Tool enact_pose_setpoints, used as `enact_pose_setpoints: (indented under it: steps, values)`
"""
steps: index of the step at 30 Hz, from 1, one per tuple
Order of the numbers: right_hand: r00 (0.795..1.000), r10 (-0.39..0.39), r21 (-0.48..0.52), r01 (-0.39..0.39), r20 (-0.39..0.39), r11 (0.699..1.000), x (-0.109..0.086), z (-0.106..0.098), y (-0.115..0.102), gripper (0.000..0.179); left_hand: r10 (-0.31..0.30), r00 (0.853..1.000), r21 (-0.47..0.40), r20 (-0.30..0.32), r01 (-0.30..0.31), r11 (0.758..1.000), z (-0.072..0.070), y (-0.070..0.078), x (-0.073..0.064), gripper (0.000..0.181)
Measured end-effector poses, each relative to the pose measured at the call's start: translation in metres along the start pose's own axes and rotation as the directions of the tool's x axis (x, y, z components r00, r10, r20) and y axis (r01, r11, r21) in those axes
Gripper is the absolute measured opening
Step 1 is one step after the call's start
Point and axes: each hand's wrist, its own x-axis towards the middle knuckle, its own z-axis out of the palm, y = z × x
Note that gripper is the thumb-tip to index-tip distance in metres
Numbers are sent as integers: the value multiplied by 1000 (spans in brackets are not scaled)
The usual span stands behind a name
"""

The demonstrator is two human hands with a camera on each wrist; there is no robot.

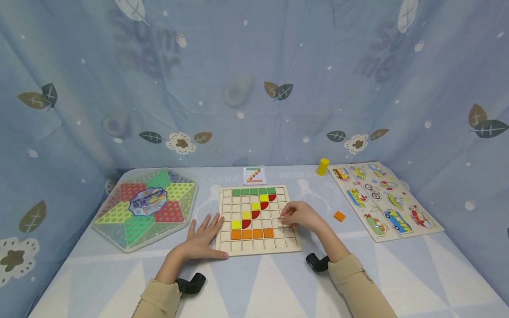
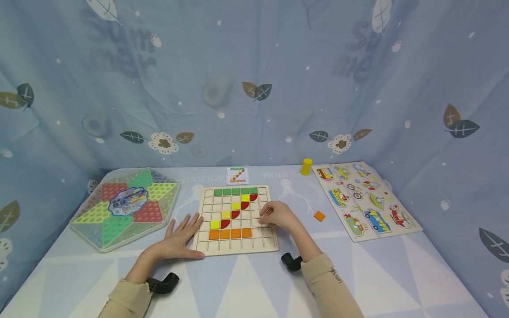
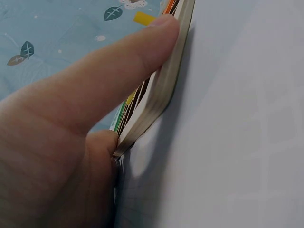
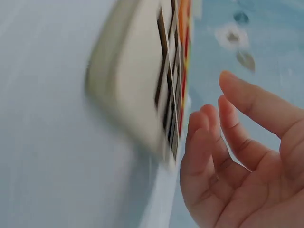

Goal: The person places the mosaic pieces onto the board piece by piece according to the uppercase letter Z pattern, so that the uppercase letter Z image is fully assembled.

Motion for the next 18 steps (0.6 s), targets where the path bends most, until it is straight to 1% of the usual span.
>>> enact_pose_setpoints:
  steps: [2,4,6,8,9,11,13,15,18]
  values:
    - [998,17,13,-16,-52,1000,-5,-13,7,18,3,1000,-3,-2,-3,1000,-1,1,-1,109]
    - [992,38,6,-38,-119,999,-11,-26,14,20,4,1000,-5,-1,-4,1000,-1,2,-1,109]
    - [981,40,-39,-48,-189,998,-16,-39,22,22,4,1000,-3,0,-4,1000,-2,2,-1,109]
    - [967,34,-107,-63,-254,992,-20,-50,28,23,2,1000,4,0,-2,1000,-2,2,-1,108]
    - [961,34,-139,-75,-274,987,-22,-55,31,24,3,1000,5,0,-3,1000,-2,2,-1,108]
    - [953,38,-207,-104,-302,973,-26,-64,37,24,5,1000,8,0,-5,1000,-2,2,0,108]
    - [947,60,-255,-146,-317,956,-29,-71,43,26,5,1000,6,1,-5,1000,-2,2,0,108]
    - [941,94,-286,-193,-326,939,-30,-75,47,27,7,1000,3,3,-7,1000,-2,2,0,108]
    - [933,121,-316,-234,-340,920,-30,-79,53,27,1,1000,5,4,-1,1000,-1,2,0,109]
